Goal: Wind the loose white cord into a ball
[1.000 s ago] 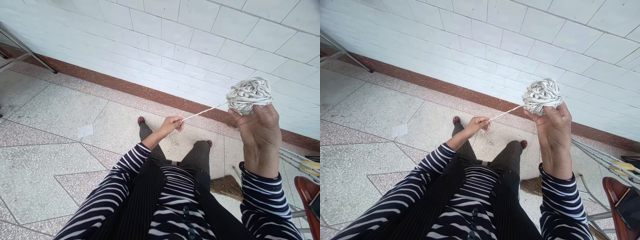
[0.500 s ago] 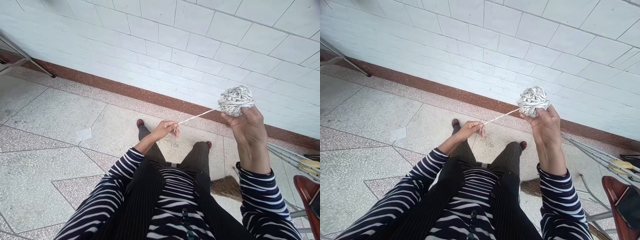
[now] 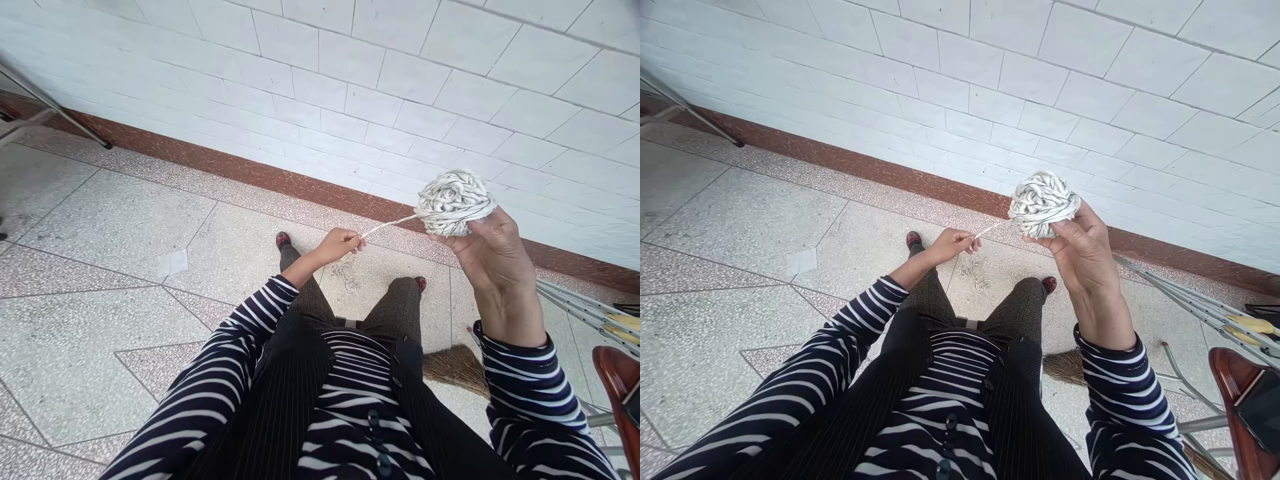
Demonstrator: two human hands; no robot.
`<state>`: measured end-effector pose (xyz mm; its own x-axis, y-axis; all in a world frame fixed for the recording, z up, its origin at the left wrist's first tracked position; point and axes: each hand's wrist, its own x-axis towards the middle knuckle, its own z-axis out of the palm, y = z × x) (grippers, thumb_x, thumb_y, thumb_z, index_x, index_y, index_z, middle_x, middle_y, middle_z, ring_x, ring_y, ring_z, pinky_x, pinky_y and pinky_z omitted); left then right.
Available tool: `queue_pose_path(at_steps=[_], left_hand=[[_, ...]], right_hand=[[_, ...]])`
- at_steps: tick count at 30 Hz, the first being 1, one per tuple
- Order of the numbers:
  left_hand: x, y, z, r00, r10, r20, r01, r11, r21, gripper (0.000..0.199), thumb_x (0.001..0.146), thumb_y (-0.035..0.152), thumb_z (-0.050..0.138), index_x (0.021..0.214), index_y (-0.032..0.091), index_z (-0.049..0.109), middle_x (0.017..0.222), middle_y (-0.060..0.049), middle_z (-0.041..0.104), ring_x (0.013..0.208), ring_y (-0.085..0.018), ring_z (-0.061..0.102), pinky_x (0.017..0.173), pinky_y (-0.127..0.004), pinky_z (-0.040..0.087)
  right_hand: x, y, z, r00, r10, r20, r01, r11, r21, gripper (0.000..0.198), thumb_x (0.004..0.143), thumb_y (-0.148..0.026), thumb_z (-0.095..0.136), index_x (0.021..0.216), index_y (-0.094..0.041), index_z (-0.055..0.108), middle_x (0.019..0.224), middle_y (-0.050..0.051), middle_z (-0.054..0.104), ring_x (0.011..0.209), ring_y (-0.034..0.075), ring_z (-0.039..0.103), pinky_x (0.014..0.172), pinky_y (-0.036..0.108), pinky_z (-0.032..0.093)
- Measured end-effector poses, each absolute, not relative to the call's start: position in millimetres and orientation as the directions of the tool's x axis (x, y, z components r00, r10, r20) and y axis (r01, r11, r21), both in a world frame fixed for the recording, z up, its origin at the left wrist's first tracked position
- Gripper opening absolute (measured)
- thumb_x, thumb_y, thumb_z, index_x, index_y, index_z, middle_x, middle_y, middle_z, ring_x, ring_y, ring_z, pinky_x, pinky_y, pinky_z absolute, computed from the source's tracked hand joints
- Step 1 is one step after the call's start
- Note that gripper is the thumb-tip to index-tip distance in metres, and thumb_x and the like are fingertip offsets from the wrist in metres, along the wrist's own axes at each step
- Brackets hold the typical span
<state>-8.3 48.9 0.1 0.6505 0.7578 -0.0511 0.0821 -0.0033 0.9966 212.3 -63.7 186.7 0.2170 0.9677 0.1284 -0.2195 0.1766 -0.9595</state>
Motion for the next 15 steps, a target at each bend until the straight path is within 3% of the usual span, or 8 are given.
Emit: queue_pose_path(at_steps=[4, 7, 9, 12, 15], left_hand=[[1.7, 47.6, 9.8, 0.659, 0.752, 0.013, 0.033, -0.045, 0.998, 0.033, 0.087, 0.030, 0.066, 0.118, 0.018, 0.070, 0.123, -0.013, 0.068, 0.107, -0.022, 0.066, 0.065, -0.021, 0.058], [19.6, 37.8, 28.3, 0.680, 0.725, 0.112, -0.123, -0.039, 0.992, 0.045, 0.085, 0.031, 0.072, 0.129, 0.021, 0.066, 0.134, -0.014, 0.063, 0.118, -0.024, 0.062, 0.072, -0.023, 0.059], [35.0, 31.8, 41.5, 0.648, 0.738, 0.187, -0.197, -0.074, 0.977, 0.041, 0.084, 0.030, 0.074, 0.123, 0.019, 0.068, 0.127, -0.013, 0.067, 0.114, -0.023, 0.064, 0.074, -0.024, 0.058], [53.4, 26.7, 56.8, 0.551, 0.804, 0.223, -0.174, -0.151, 0.973, 0.018, 0.089, 0.028, 0.068, 0.096, 0.012, 0.074, 0.093, -0.007, 0.075, 0.088, -0.016, 0.069, 0.069, -0.022, 0.055], [58.0, 25.3, 64.8, 0.524, 0.823, 0.221, -0.096, -0.201, 0.975, 0.025, 0.094, 0.023, 0.060, 0.075, 0.011, 0.070, 0.069, -0.002, 0.071, 0.065, -0.010, 0.066, 0.064, -0.020, 0.053]], right_hand=[[208.8, -59.9, 177.9, 0.208, 0.972, 0.108, -0.258, 0.161, -0.953, 0.028, 0.069, -0.026, 0.086, 0.094, -0.027, 0.073, 0.105, 0.001, 0.075, 0.088, 0.022, 0.073, 0.073, 0.041, 0.070], [205.8, -55.4, 169.7, 0.175, 0.983, 0.056, -0.278, 0.104, -0.955, 0.027, 0.070, -0.026, 0.086, 0.094, -0.025, 0.072, 0.104, 0.002, 0.076, 0.094, 0.023, 0.074, 0.076, 0.042, 0.070], [202.0, -53.0, 165.2, 0.150, 0.988, 0.028, -0.285, 0.070, -0.956, 0.028, 0.071, -0.025, 0.085, 0.095, -0.024, 0.072, 0.107, 0.003, 0.076, 0.100, 0.025, 0.074, 0.078, 0.042, 0.070], [195.6, -51.1, 161.5, 0.119, 0.993, 0.007, -0.297, 0.042, -0.954, 0.031, 0.072, -0.026, 0.085, 0.100, -0.024, 0.071, 0.114, 0.004, 0.075, 0.104, 0.026, 0.073, 0.080, 0.044, 0.070], [193.8, -50.8, 159.7, 0.131, 0.991, 0.006, -0.299, 0.045, -0.953, 0.038, 0.071, -0.026, 0.086, 0.106, -0.025, 0.070, 0.112, 0.004, 0.076, 0.102, 0.026, 0.074, 0.080, 0.046, 0.070]])
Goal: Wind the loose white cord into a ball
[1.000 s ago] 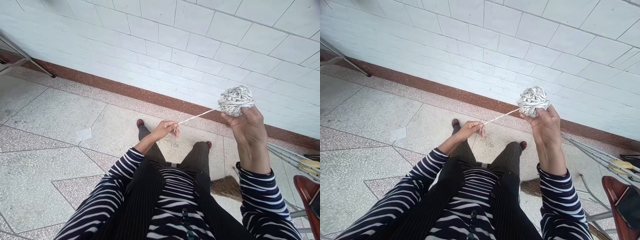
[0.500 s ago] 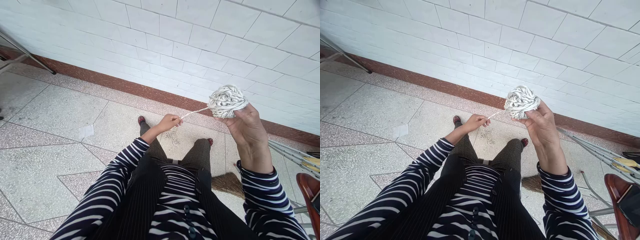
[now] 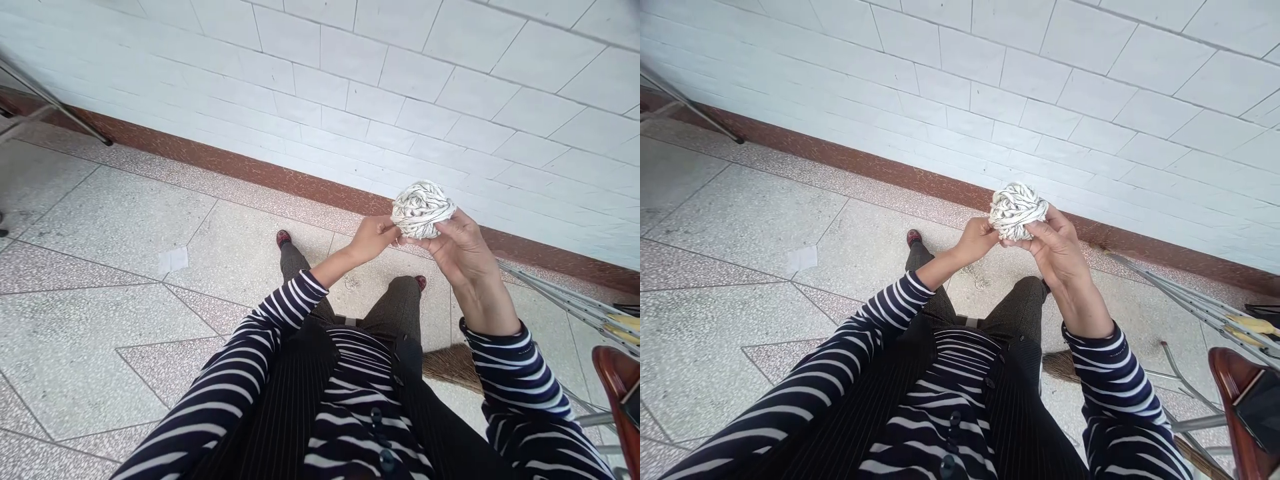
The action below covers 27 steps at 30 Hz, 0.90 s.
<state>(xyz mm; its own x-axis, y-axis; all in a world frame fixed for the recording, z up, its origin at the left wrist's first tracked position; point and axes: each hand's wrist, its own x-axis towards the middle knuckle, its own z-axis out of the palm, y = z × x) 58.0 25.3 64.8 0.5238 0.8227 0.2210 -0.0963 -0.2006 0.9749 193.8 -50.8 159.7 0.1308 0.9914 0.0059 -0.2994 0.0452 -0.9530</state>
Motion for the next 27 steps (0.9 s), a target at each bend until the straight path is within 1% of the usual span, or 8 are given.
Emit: queue_pose_path(at_steps=[3, 7, 10, 13, 18, 21, 24, 27], left_hand=[[51.7, 26.0, 67.7, 0.569, 0.786, 0.242, -0.125, -0.208, 0.970, 0.031, 0.096, 0.026, 0.057, 0.071, 0.011, 0.067, 0.067, -0.002, 0.070, 0.059, -0.008, 0.064, 0.061, -0.018, 0.052], [40.9, 26.9, 69.7, 0.666, 0.720, 0.196, -0.215, -0.065, 0.974, 0.030, 0.097, 0.032, 0.059, 0.078, 0.010, 0.067, 0.069, -0.004, 0.070, 0.059, -0.008, 0.065, 0.061, -0.019, 0.054], [36.7, 27.2, 70.4, 0.735, 0.666, 0.128, -0.207, 0.041, 0.977, 0.023, 0.095, 0.027, 0.060, 0.083, 0.010, 0.068, 0.070, -0.005, 0.071, 0.061, -0.009, 0.066, 0.061, -0.019, 0.055], [35.6, 28.2, 69.1, 0.737, 0.671, 0.076, -0.181, 0.088, 0.980, 0.018, 0.091, 0.018, 0.057, 0.080, 0.009, 0.067, 0.068, -0.004, 0.070, 0.060, -0.008, 0.065, 0.058, -0.019, 0.053], [35.9, 28.7, 61.4, 0.750, 0.661, 0.008, -0.080, 0.079, 0.994, 0.018, 0.087, 0.015, 0.057, 0.072, 0.010, 0.066, 0.063, -0.002, 0.066, 0.058, -0.008, 0.063, 0.056, -0.018, 0.051], [35.2, 28.3, 55.0, 0.758, 0.652, -0.016, -0.039, 0.070, 0.997, 0.021, 0.088, 0.017, 0.056, 0.070, 0.010, 0.064, 0.061, -0.002, 0.064, 0.056, -0.008, 0.061, 0.056, -0.019, 0.051], [33.3, 29.7, 50.1, 0.729, 0.685, -0.014, -0.018, 0.040, 0.999, 0.023, 0.089, 0.017, 0.054, 0.069, 0.010, 0.063, 0.063, -0.003, 0.064, 0.058, -0.008, 0.061, 0.059, -0.020, 0.052], [30.9, 32.9, 44.1, 0.710, 0.703, 0.033, 0.006, -0.053, 0.999, 0.022, 0.089, 0.016, 0.053, 0.069, 0.011, 0.062, 0.065, -0.003, 0.065, 0.060, -0.007, 0.060, 0.061, -0.019, 0.051]], right_hand=[[198.4, -51.0, 155.4, 0.149, 0.989, -0.007, -0.301, 0.039, -0.953, 0.044, 0.071, -0.028, 0.086, 0.111, -0.027, 0.069, 0.104, 0.003, 0.077, 0.097, 0.026, 0.075, 0.079, 0.045, 0.069], [207.6, -50.9, 145.3, 0.118, 0.992, -0.041, -0.343, 0.002, -0.939, 0.038, 0.075, -0.029, 0.081, 0.110, -0.028, 0.069, 0.105, 0.002, 0.078, 0.094, 0.023, 0.076, 0.077, 0.041, 0.069], [212.1, -50.8, 138.3, 0.102, 0.990, -0.093, -0.408, -0.043, -0.912, 0.032, 0.074, -0.029, 0.080, 0.105, -0.027, 0.070, 0.103, 0.001, 0.079, 0.089, 0.020, 0.076, 0.071, 0.034, 0.069], [213.1, -51.4, 134.2, 0.101, 0.987, -0.126, -0.433, -0.071, -0.899, 0.026, 0.073, -0.030, 0.080, 0.097, -0.026, 0.071, 0.098, 0.000, 0.079, 0.085, 0.018, 0.076, 0.066, 0.029, 0.068], [210.2, -52.5, 135.4, 0.100, 0.987, -0.127, -0.434, -0.072, -0.898, 0.024, 0.070, -0.030, 0.083, 0.091, -0.024, 0.072, 0.097, -0.001, 0.079, 0.083, 0.016, 0.075, 0.065, 0.025, 0.067], [207.7, -52.4, 138.2, 0.128, 0.984, -0.121, -0.424, -0.056, -0.904, 0.024, 0.071, -0.029, 0.082, 0.092, -0.025, 0.072, 0.098, -0.001, 0.078, 0.084, 0.016, 0.075, 0.067, 0.026, 0.068], [204.7, -51.8, 140.4, 0.132, 0.984, -0.118, -0.419, -0.052, -0.906, 0.024, 0.072, -0.029, 0.081, 0.093, -0.024, 0.072, 0.099, 0.000, 0.078, 0.085, 0.018, 0.075, 0.069, 0.031, 0.069], [202.5, -50.7, 144.7, 0.122, 0.987, -0.101, -0.407, -0.043, -0.913, 0.026, 0.072, -0.029, 0.082, 0.095, -0.025, 0.071, 0.102, 0.001, 0.078, 0.085, 0.019, 0.075, 0.067, 0.032, 0.069]])
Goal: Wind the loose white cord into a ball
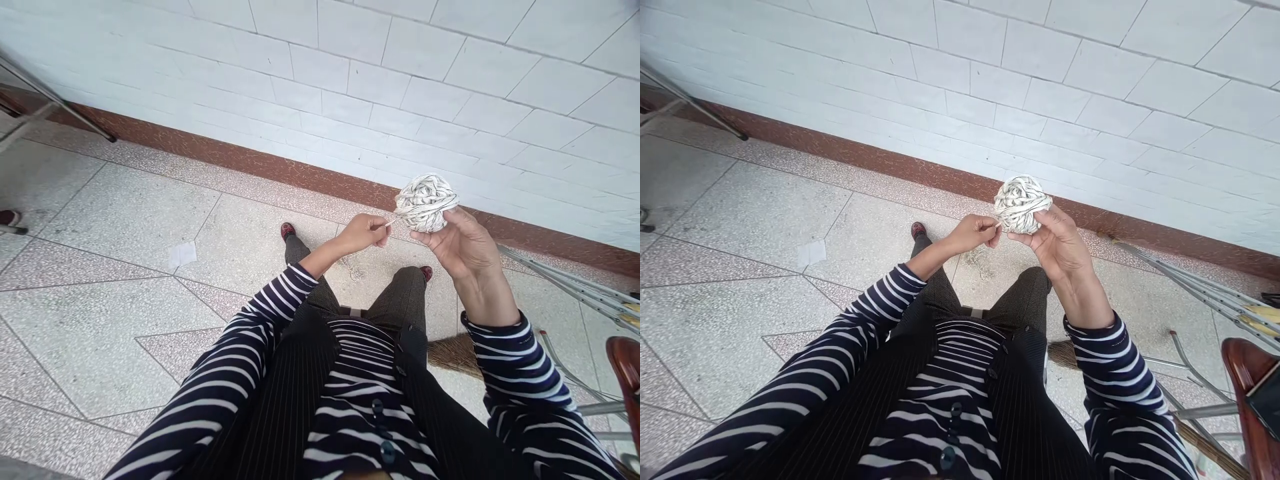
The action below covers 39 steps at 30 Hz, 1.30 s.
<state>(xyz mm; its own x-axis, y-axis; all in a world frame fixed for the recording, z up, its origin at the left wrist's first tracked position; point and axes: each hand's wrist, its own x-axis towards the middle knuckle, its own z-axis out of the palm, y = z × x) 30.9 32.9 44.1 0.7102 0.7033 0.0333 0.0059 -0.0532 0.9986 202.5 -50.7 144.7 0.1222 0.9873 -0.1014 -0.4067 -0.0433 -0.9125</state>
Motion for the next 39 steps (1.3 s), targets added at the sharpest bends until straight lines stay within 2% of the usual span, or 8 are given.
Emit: queue_pose_path(at_steps=[7, 15, 23, 26, 30, 33, 36, 39], left_hand=[[17.8, 39.6, 3.7, 0.758, 0.648, 0.072, 0.024, -0.137, 0.990, 0.023, 0.095, 0.023, 0.047, 0.083, 0.013, 0.064, 0.078, -0.004, 0.067, 0.070, -0.009, 0.064, 0.069, -0.022, 0.053], [2.0, 46.7, -46.0, 0.696, 0.715, -0.063, 0.188, -0.096, 0.978, 0.025, 0.094, 0.028, 0.052, 0.076, 0.013, 0.062, 0.073, -0.002, 0.064, 0.069, -0.010, 0.062, 0.070, -0.022, 0.053], [1.2, 51.8, -71.4, 0.666, 0.742, -0.084, 0.278, -0.142, 0.950, 0.022, 0.092, 0.026, 0.046, 0.078, 0.016, 0.060, 0.077, -0.002, 0.064, 0.074, -0.011, 0.061, 0.076, -0.021, 0.050], [-3.9, 52.7, -84.5, 0.645, 0.760, -0.079, 0.352, -0.205, 0.913, 0.020, 0.090, 0.025, 0.045, 0.080, 0.016, 0.060, 0.079, -0.002, 0.065, 0.077, -0.012, 0.061, 0.079, -0.022, 0.048], [-19.6, 51.4, -106.1, 0.613, 0.764, -0.202, 0.557, -0.236, 0.796, 0.025, 0.091, 0.027, 0.043, 0.074, 0.017, 0.057, 0.074, -0.002, 0.064, 0.072, -0.015, 0.058, 0.076, -0.025, 0.046], [-30.7, 50.6, -121.1, 0.603, 0.753, -0.264, 0.626, -0.241, 0.742, 0.025, 0.092, 0.024, 0.039, 0.077, 0.017, 0.058, 0.081, -0.004, 0.067, 0.077, -0.016, 0.060, 0.079, -0.026, 0.047], [-35.2, 53.2, -132.6, 0.586, 0.756, -0.292, 0.659, -0.235, 0.714, 0.025, 0.091, 0.022, 0.038, 0.081, 0.016, 0.061, 0.086, -0.006, 0.070, 0.079, -0.017, 0.062, 0.080, -0.027, 0.049], [-33.5, 59.1, -139.1, 0.575, 0.759, -0.307, 0.681, -0.235, 0.694, 0.028, 0.092, 0.021, 0.038, 0.085, 0.016, 0.064, 0.091, -0.008, 0.072, 0.083, -0.018, 0.064, 0.080, -0.027, 0.050]], right_hand=[[206.9, -46.9, 169.8, 0.157, 0.986, 0.048, -0.316, 0.096, -0.944, 0.029, 0.070, -0.031, 0.085, 0.094, -0.028, 0.071, 0.104, 0.001, 0.076, 0.105, 0.028, 0.073, 0.077, 0.042, 0.070], [200.0, -54.3, 191.3, 0.152, 0.987, 0.050, -0.313, 0.096, -0.945, 0.026, 0.069, -0.032, 0.085, 0.090, -0.027, 0.070, 0.104, 0.003, 0.074, 0.109, 0.031, 0.071, 0.075, 0.043, 0.069], [199.2, -61.0, 198.2, 0.184, 0.982, 0.041, -0.304, 0.096, -0.948, 0.038, 0.068, -0.033, 0.086, 0.103, -0.031, 0.071, 0.106, 0.002, 0.074, 0.115, 0.033, 0.069, 0.077, 0.046, 0.069], [202.5, -62.5, 195.5, 0.193, 0.980, 0.041, -0.292, 0.098, -0.952, 0.033, 0.067, -0.036, 0.086, 0.096, -0.030, 0.073, 0.105, 0.002, 0.074, 0.109, 0.031, 0.071, 0.073, 0.042, 0.069], [206.2, -65.5, 196.8, 0.215, 0.975, 0.061, -0.308, 0.127, -0.943, 0.019, 0.071, -0.030, 0.081, 0.088, -0.026, 0.076, 0.107, 0.002, 0.074, 0.100, 0.024, 0.071, 0.070, 0.034, 0.068], [208.5, -67.9, 202.6, 0.245, 0.968, 0.053, -0.330, 0.134, -0.935, 0.012, 0.072, -0.024, 0.078, 0.083, -0.025, 0.076, 0.102, 0.002, 0.074, 0.095, 0.021, 0.071, 0.070, 0.032, 0.067], [211.8, -73.5, 214.1, 0.269, 0.958, 0.101, -0.301, 0.184, -0.936, 0.012, 0.070, -0.026, 0.080, 0.081, -0.029, 0.077, 0.102, 0.001, 0.074, 0.100, 0.024, 0.070, 0.071, 0.035, 0.066], [219.6, -84.7, 231.4, 0.277, 0.944, 0.181, -0.195, 0.240, -0.951, 0.009, 0.074, -0.030, 0.078, 0.079, -0.036, 0.076, 0.117, -0.004, 0.073, 0.119, 0.030, 0.065, 0.087, 0.047, 0.066]])
